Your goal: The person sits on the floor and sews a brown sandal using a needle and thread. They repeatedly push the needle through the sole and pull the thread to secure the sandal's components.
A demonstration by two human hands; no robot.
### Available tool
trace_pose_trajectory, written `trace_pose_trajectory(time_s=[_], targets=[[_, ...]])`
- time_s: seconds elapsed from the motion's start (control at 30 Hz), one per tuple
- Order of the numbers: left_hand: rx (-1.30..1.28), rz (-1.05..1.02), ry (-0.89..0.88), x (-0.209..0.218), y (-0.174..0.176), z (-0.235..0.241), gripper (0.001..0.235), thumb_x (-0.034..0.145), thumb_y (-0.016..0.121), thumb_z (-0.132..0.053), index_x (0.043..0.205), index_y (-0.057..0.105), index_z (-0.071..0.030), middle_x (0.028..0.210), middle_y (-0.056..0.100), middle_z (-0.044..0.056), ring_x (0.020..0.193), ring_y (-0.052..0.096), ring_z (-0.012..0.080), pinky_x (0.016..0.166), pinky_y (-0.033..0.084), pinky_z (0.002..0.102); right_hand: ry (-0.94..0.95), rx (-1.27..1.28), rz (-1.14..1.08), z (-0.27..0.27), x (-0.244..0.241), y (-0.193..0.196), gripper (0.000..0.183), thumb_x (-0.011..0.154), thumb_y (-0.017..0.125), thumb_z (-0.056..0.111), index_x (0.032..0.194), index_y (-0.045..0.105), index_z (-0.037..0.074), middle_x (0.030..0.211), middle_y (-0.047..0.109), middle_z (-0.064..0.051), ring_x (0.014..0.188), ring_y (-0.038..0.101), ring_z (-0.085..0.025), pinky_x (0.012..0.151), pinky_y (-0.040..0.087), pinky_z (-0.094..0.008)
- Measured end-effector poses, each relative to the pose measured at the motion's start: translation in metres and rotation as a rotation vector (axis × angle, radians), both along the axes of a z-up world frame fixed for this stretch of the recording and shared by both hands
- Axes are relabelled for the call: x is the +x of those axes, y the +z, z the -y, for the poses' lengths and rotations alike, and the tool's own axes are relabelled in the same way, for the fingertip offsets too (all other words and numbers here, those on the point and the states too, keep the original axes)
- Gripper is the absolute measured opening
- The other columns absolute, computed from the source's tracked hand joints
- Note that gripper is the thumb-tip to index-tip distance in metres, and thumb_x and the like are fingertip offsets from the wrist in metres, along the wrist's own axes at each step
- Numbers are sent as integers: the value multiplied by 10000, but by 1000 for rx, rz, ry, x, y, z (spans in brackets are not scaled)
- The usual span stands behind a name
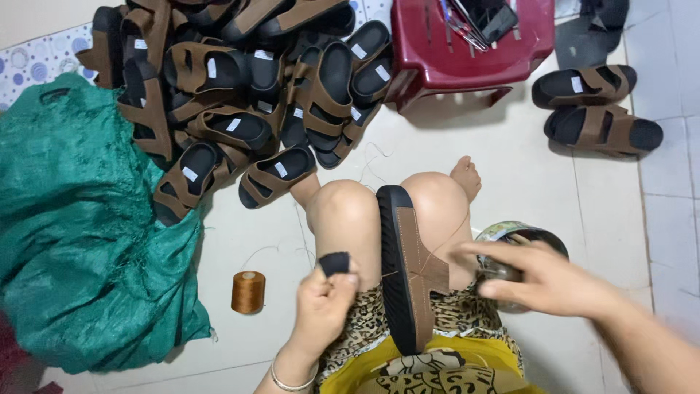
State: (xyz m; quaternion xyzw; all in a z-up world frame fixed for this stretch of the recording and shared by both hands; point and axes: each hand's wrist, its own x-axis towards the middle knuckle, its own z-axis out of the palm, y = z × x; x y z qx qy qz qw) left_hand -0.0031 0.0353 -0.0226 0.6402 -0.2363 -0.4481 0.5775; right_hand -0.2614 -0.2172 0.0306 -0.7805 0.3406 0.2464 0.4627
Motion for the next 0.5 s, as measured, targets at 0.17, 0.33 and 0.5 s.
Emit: trace_pose_trajectory(time_s=[0.17,0.33,0.5], targets=[[64,639,23,22,51,20,209,939,702,-166,1038,591,-20,981,570,80,827,580,220,610,518,349,-239,154,553,-36,46,-10,198,836,804,278,999,795,165,993,826,10,873,756,-96,860,569,-251],[-168,1182,-298,-13,68,36,76,950,680,-160,938,691,-86,920,691,120,732,625,322,558,500,447,-284,317,705,-32,63,-7,131,901,741,217,819,757,116,871,770,-5,834,701,-123,854,549,-300],[-159,1362,-423,-65,39,71,259,719,624,87,596,471,-82,643,432,96,603,438,282,440,317,389,-540,510,597,-32,68,-20,184,936,722,187,833,741,36,874,718,-32,758,580,-108,730,455,-259]])
